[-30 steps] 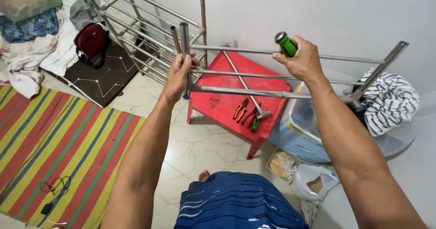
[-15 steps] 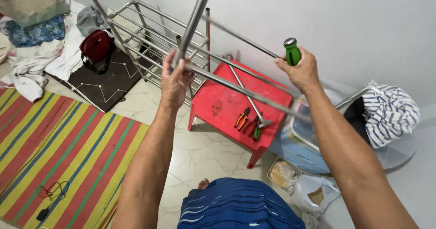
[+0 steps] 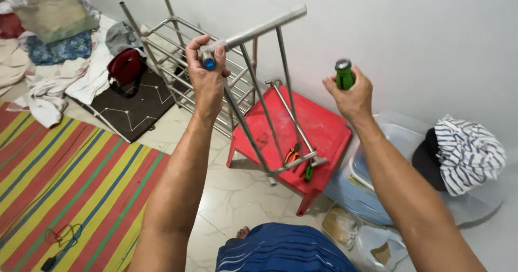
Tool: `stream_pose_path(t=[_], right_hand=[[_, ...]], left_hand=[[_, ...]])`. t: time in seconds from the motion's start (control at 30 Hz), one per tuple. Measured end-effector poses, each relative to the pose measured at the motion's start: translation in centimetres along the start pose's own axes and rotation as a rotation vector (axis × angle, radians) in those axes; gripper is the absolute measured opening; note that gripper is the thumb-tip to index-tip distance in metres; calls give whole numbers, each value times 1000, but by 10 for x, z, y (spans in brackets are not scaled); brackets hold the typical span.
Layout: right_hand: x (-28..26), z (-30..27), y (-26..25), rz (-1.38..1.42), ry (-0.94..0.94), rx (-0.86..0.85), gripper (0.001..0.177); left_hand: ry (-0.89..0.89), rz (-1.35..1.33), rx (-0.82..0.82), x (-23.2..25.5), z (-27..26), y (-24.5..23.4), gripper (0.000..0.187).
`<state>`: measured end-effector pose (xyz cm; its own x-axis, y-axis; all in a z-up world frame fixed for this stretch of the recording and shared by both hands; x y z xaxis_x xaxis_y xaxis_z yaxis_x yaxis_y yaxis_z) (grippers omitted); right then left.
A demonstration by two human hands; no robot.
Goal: The person disassembles a metal storage shelf by loosening and removing joints with a green-handled screwdriver. They remove several horizontal bars and corner connectors, placing them on a red stool. The clip ends with the shelf partially disassembled.
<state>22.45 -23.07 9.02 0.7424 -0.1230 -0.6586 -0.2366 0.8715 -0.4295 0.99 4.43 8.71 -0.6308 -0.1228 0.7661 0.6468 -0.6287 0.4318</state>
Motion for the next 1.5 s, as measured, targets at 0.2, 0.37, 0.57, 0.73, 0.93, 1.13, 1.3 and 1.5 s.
stream_pose_path(t=[0.2,0.37,0.57,0.73,0.93,1.13,1.3,1.5], right_hand=[[-67,31,-15,-67,-226,-20,33],[-118,46,-5,-265,-605,-77,35],[-114,55,11,-293,-334,-304,36],[-98,56,14,-215,-203,-363,35],[-78,52,17,-260,-250,-347,32],[-65,54,18,-329,-309,-237,31],[-50,61,24,-363,-212,-217,34],[-29,64,39,-379,-92,-217,34]], left_hand=[[-22,109,-119,-16,0,22,41],[-1,130,-217,-28,-6,50,40],[23,65,-388,-31,-21,83,38],[57,205,-395,-36,-25,92,43],[209,329,-351,-44,-26,102,63],[-125,502,-364,-71,-19,102,60],[-49,498,-316,-67,-11,104,67],[149,742,-448,-68,-5,112,58]])
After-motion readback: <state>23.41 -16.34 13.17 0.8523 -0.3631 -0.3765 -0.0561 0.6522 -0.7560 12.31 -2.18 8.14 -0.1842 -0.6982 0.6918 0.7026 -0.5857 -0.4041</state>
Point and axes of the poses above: each hand's wrist, its own z-axis towards the middle knuckle, its own y-axis out of the palm, x = y × z, the point moved 5 cm from there along z, towards the middle knuckle
